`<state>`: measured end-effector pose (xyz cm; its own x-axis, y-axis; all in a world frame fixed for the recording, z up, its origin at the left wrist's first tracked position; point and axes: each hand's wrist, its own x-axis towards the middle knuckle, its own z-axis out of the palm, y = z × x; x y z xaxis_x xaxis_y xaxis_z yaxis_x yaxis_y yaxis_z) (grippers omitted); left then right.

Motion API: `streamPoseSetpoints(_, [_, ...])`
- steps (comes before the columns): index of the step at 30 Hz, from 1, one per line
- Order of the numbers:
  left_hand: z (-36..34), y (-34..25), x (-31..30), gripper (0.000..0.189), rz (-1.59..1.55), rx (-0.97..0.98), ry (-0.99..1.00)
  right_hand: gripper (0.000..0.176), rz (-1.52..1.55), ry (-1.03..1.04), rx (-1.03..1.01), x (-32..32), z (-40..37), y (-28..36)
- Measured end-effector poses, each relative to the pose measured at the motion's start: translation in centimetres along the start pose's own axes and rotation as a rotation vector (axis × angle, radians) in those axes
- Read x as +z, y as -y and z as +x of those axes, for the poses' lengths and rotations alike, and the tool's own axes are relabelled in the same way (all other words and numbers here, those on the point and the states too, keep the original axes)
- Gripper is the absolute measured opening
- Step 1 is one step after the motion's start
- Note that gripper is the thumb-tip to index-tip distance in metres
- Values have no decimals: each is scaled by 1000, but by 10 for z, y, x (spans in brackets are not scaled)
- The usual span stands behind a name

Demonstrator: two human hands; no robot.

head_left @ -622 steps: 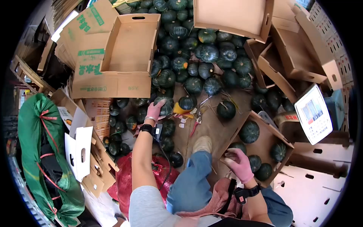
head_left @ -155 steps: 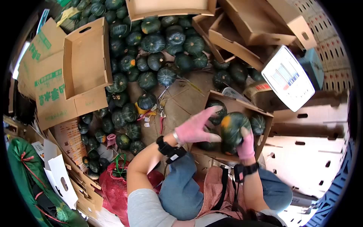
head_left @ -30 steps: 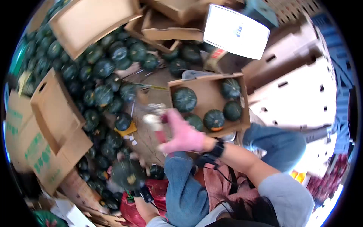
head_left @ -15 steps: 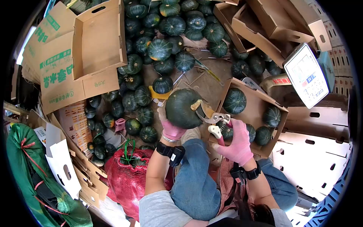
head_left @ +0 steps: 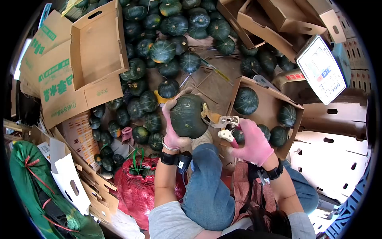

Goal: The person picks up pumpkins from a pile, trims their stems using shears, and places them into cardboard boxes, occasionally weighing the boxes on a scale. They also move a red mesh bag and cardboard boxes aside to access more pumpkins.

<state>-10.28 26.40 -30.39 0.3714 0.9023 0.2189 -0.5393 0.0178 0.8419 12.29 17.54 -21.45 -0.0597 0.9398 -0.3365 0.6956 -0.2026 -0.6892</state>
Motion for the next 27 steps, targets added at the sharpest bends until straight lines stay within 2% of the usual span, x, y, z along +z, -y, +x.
streamPoseSetpoints(2, [0, -5, 7, 108, -14, 2, -32, 60, -64, 87, 21, -6, 6, -4])
streamPoseSetpoints(3, [-1, -4, 9, 108, -21, -1, -23, 55, -106, 49, -16, -7, 7, -5])
streamPoseSetpoints(5, [-4, -4, 14, 108, -7, -27, -132, 52, -156, 40, 7, -9, 16, -2])
streamPoseSetpoints(6, [-4, -2, 13, 108, -25, -39, -109, 49, -204, 27, 39, -9, 17, 0])
streamPoseSetpoints(8, [-6, 6, 11, 105, 69, -20, -244, 40, -283, -9, 91, -7, 26, 7])
streamPoseSetpoints(10, [-7, 12, 9, 105, -65, -71, -245, 37, -316, -80, 138, -15, 18, 0])
streamPoseSetpoints(11, [-7, 19, 14, 105, -164, -107, -286, 36, -321, -3, 96, -18, 29, -3])
streamPoseSetpoints(12, [1, 6, 43, 100, -132, -131, -375, 35, -317, 85, 38, -21, 36, -9])
streamPoseSetpoints(13, [-3, 11, 41, 96, -242, -287, -383, 31, -349, -83, -33, -23, 25, -17])
streamPoseSetpoints(14, [-4, 17, 34, 95, -347, -447, -389, 28, -355, -11, -60, -21, 41, -24])
streamPoseSetpoints(15, [-5, 15, 34, 89, -515, -550, -467, 25, -299, -37, 20, -30, 41, -31])
streamPoseSetpoints(16, [-3, 22, 39, 89, -543, -606, -526, 23, -242, -61, 100, -37, 41, -31])
streamPoseSetpoints(17, [-4, 17, 39, 89, -556, -612, -498, 23, -217, -12, 111, -34, 46, -22])
streamPoseSetpoints(18, [-1, 9, 41, 88, -575, -621, -468, 22, -158, -196, 103, -31, 36, -35])
streamPoseSetpoints(19, [1, 5, 42, 88, -564, -610, -479, 25, 19, -176, 189, -36, 25, -39])
streamPoseSetpoints(20, [4, 3, 45, 86, -576, -605, -357, 28, 196, -151, 276, -42, 11, -45])
streamPoseSetpoints(21, [12, 11, 51, 84, -615, -626, -210, 30, 633, -161, 341, -45, -15, -66])
streamPoseSetpoints(22, [24, 18, 58, 83, -403, -541, -123, 31, 1073, -175, 391, -47, -38, -85])
streamPoseSetpoints(24, [44, 32, 82, 82, -177, -556, 104, 38, 1150, -266, 428, -63, -66, -94])
streamPoseSetpoints(25, [76, 39, 115, 83, 631, -283, 559, 38, 1196, -344, 420, -72, -83, -101])
streamPoseSetpoints(26, [70, 54, 129, 81, 485, -338, 527, 38, 1238, -423, 409, -80, -101, -108])
streamPoseSetpoints(27, [80, 74, 155, 78, 900, -199, 789, 39, 1270, -513, 388, -86, -113, -114])
